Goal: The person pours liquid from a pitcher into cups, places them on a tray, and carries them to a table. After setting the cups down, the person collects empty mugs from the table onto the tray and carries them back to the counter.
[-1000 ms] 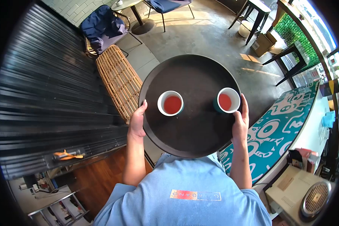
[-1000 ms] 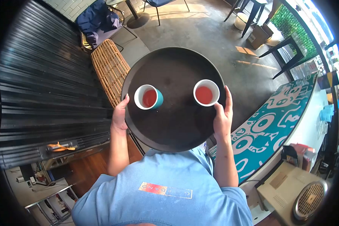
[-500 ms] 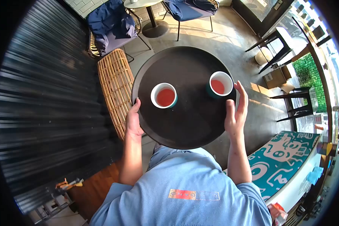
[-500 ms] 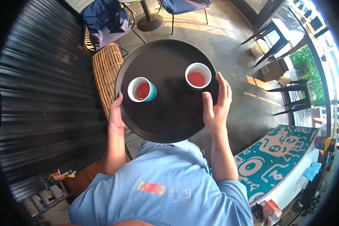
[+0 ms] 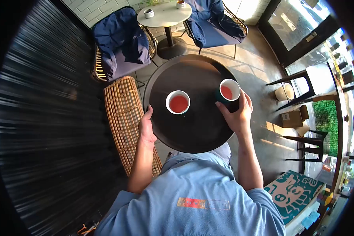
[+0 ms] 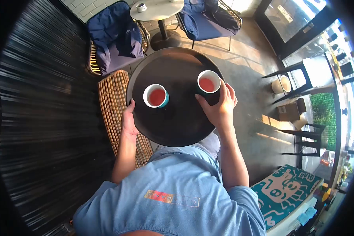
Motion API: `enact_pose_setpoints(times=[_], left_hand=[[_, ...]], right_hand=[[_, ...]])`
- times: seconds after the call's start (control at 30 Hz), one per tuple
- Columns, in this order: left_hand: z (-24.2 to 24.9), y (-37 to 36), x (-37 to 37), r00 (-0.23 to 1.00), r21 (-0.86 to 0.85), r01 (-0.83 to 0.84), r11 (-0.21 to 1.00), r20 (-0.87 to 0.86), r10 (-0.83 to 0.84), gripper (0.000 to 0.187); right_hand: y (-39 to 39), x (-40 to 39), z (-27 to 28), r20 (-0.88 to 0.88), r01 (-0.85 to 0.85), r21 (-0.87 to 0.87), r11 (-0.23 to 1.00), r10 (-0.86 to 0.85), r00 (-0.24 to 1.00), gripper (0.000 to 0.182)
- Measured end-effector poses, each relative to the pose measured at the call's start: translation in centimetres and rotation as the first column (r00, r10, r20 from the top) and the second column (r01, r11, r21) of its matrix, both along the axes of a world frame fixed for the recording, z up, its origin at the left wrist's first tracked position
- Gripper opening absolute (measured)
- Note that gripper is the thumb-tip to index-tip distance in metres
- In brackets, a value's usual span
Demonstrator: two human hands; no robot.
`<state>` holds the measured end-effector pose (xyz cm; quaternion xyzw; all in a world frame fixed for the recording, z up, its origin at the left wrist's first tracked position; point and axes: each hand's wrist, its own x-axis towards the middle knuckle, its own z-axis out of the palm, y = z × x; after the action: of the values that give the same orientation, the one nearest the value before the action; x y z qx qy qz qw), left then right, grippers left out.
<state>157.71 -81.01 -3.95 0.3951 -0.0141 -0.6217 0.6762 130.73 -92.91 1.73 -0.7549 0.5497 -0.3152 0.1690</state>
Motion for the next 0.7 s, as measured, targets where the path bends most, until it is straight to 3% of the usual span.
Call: enact_pose_setpoints(times=[0.2, 0.27, 0.33, 0.4, 0.43, 0.53, 0.57, 0.63, 0.7], left_hand=[[-1.7, -8.1, 3.0, 0.996, 0.004, -0.084, 0.996, 0.038, 0.084, 0.042], [-2.2, -11.3, 4.0, 0.993, -0.056, -0.107, 0.993, -0.054, 0.104, 0.042], [-2.1, -14.2, 5.0, 0.988, -0.013, -0.155, 0.988, -0.018, 0.155, 0.041], [-2.7, -16.5, 6.2, 0.984, -0.12, -0.117, 0.986, -0.148, 0.099, 0.041], [-2.3, -18.0, 6.2, 0.979, -0.06, -0.183, 0.981, -0.098, 0.176, 0.042], [-1.6, -21.3, 7.8, 0.963, -0.111, -0.27, 0.956, -0.04, 0.267, 0.042], [-1.7, -22.1, 8.5, 0.965, -0.115, -0.256, 0.96, -0.092, 0.246, 0.043], [-1.4, -24.0, 9.4, 0.956, -0.115, -0.286, 0.951, -0.097, 0.276, 0.044], [-1.5, -26.0, 10.7, 0.946, -0.134, -0.32, 0.938, -0.1, 0.308, 0.047]], right_hand=[[-11.3, 5.4, -1.1, -0.014, -0.09, 0.021, 0.996, 0.09, 0.996, 0.085], [-15.7, 7.0, -1.9, 0.103, -0.134, 0.034, 0.99, 0.13, 0.986, 0.087], [-20.3, 8.6, -2.4, 0.184, -0.198, 0.02, 0.98, 0.191, 0.964, 0.088], [-24.1, 10.3, -2.1, 0.25, -0.277, 0.086, 0.957, 0.248, 0.936, 0.089], [-26.0, 11.1, -1.7, 0.239, -0.309, 0.096, 0.946, 0.279, 0.93, 0.09], [-30.7, 14.5, -1.9, 0.294, -0.397, 0.043, 0.917, 0.369, 0.882, 0.088], [-32.0, 15.5, -1.8, 0.3, -0.402, 0.057, 0.914, 0.368, 0.88, 0.088], [-34.9, 17.9, -1.3, 0.434, -0.463, 0.039, 0.886, 0.402, 0.806, 0.085], [-37.4, 20.1, -1.3, 0.364, -0.485, -0.021, 0.874, 0.459, 0.811, 0.08]])
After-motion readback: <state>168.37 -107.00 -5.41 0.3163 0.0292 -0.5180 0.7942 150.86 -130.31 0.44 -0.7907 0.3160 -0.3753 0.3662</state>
